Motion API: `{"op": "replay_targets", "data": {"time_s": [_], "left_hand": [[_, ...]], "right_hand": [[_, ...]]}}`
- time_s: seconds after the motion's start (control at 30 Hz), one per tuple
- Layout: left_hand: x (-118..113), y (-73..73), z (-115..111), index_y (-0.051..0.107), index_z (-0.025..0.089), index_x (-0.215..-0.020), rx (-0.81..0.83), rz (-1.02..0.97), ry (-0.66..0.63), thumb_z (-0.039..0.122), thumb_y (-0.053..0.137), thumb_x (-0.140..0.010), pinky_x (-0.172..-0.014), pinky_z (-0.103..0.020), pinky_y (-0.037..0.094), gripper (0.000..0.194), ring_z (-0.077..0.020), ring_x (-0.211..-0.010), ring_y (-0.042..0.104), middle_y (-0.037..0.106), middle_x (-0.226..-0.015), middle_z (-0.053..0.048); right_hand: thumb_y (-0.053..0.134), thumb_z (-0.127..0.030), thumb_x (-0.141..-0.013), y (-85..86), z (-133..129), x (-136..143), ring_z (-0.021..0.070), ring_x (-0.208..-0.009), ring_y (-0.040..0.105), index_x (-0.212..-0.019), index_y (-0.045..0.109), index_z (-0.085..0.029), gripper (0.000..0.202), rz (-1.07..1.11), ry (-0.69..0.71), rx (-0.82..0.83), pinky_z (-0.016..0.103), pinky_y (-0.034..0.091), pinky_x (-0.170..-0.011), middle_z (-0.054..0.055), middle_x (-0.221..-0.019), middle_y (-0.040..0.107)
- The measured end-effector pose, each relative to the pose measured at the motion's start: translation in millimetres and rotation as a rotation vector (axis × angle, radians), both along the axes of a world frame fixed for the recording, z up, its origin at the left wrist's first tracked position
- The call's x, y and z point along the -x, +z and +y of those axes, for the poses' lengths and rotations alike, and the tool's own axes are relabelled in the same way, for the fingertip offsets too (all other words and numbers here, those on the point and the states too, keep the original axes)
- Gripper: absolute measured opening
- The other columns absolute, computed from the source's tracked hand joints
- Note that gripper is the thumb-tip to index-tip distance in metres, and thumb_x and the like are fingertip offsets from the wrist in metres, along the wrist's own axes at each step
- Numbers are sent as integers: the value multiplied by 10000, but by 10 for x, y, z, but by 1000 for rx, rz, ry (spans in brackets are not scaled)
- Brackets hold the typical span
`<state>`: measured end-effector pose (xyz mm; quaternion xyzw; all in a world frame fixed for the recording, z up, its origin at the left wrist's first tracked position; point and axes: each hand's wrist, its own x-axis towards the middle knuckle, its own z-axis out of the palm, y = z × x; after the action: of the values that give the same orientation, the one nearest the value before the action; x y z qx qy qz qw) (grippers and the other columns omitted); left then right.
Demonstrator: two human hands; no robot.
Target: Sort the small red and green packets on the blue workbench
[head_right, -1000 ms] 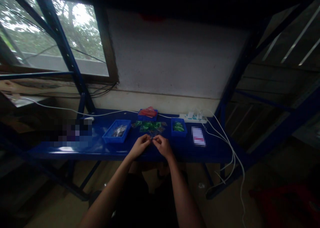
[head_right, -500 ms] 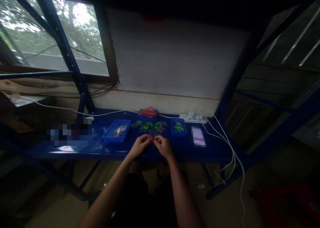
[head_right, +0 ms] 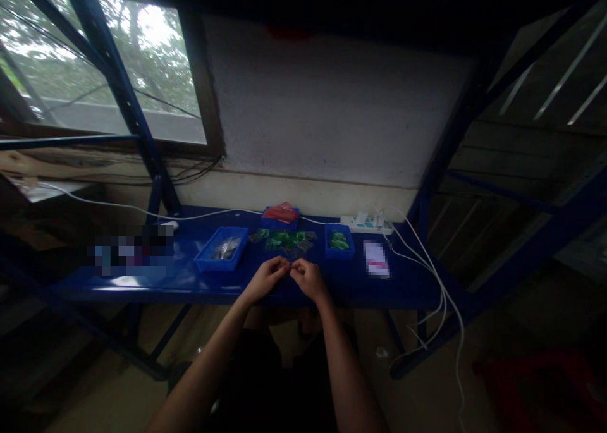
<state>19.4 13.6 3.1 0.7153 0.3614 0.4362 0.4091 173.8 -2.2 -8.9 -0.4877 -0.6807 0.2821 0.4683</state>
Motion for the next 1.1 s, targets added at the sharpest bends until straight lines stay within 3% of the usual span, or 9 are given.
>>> {"op": "replay_targets", "data": {"time_s": [0.17,0.6,0.87,0.97,1.1], "left_hand": [[13,9,3,602,151,-749,-18,-39,56,410,545,-780,-595,-229,393,266,-139,-614,515,583,-633,-2],[-25,-3,10,622,142,-764,-22,-23,76,397,564,-775,-591,-229,402,261,-141,-617,536,622,-669,-15],[-10,-9,32,673,136,-816,-29,-30,92,390,561,-772,-627,-246,429,281,-162,-671,567,674,-744,-49],[-7,-27,46,696,137,-829,-44,-48,128,395,594,-747,-656,-259,432,289,-175,-712,580,682,-793,-66],[-8,-37,60,677,125,-871,0,-47,115,427,599,-741,-559,-232,388,337,-137,-591,527,612,-651,-16]], "right_hand": [[567,-340,-754,21,15,8,109,-482,429,-779,618,-191,160,-3,27,-2,218,317,-486,-58,-505,475],[523,-324,-776,14,-2,21,118,-510,454,-666,562,-184,182,-29,-4,-1,225,313,-503,-29,-555,525],[547,-318,-776,16,5,13,96,-431,380,-875,636,-171,198,38,-17,11,210,275,-442,-72,-464,418],[529,-314,-793,1,23,1,102,-428,427,-921,649,-169,227,88,-5,27,212,324,-447,-59,-469,467],[524,-329,-796,-21,51,-4,118,-467,515,-922,659,-164,248,166,-4,49,221,402,-475,-23,-525,561]]}}
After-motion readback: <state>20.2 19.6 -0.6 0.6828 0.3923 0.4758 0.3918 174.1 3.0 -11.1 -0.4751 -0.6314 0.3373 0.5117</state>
